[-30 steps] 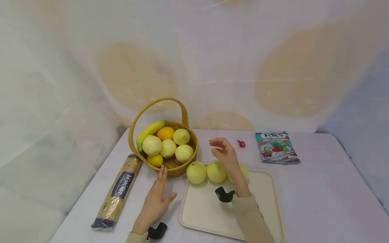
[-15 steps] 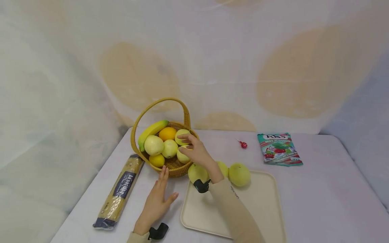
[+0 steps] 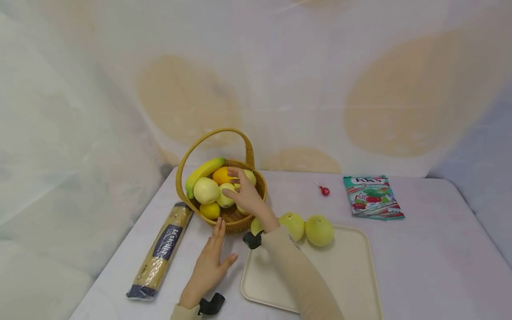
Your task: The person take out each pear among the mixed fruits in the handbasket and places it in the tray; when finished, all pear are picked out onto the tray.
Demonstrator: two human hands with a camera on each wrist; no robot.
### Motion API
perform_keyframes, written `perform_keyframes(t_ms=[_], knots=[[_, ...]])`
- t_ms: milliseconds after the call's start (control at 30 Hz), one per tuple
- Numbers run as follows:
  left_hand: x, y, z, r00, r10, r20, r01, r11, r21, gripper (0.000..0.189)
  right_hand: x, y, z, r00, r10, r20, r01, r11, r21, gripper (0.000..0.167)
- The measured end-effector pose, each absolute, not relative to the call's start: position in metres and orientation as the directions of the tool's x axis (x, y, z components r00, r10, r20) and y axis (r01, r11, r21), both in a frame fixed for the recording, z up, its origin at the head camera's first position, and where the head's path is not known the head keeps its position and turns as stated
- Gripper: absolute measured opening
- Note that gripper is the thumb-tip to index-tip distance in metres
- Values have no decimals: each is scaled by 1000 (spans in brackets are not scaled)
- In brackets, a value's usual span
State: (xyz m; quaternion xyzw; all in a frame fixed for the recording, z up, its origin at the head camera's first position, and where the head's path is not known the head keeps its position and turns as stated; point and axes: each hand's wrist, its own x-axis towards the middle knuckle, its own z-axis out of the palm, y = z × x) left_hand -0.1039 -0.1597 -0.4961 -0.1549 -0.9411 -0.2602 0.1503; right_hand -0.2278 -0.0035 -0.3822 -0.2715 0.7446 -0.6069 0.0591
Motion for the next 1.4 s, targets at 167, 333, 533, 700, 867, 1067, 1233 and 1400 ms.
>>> perform_keyframes(t_ms=[167,333,533,700,867,1067,1233,1400], knots=[[-104,-161,-497,-908,213,362,369,815,447,88,-240,-17,-392,-832,-507,226,-328,121,-937,61],[-104,-160,-497,-912,211,351,361,820,445,88,-246,-27,-395,-835,-514,195,-322,169,-931,63],[-103,-161,-498,-909,213,357,361,832,422,88,-249,-36,-394,-848,-514,130,-276,219,-936,65],[-103,-163,-499,-906,216,363,367,827,425,87,-251,-43,-394,-849,-519,99,-262,251,-932,64],[-102,-164,-498,-905,215,367,369,824,430,88,-254,-52,-394,-843,-534,70,-241,258,-936,65],[-103,-163,-497,-910,215,354,365,820,441,88,-257,-58,-393,-841,-538,53,-238,280,-930,64],[-103,-162,-496,-911,211,355,362,821,442,88,-262,-63,-396,-842,-537,48,-236,287,-929,64],[-104,-162,-496,-913,217,346,362,824,436,86,-266,-71,-396,-846,-531,57,-259,315,-913,64]])
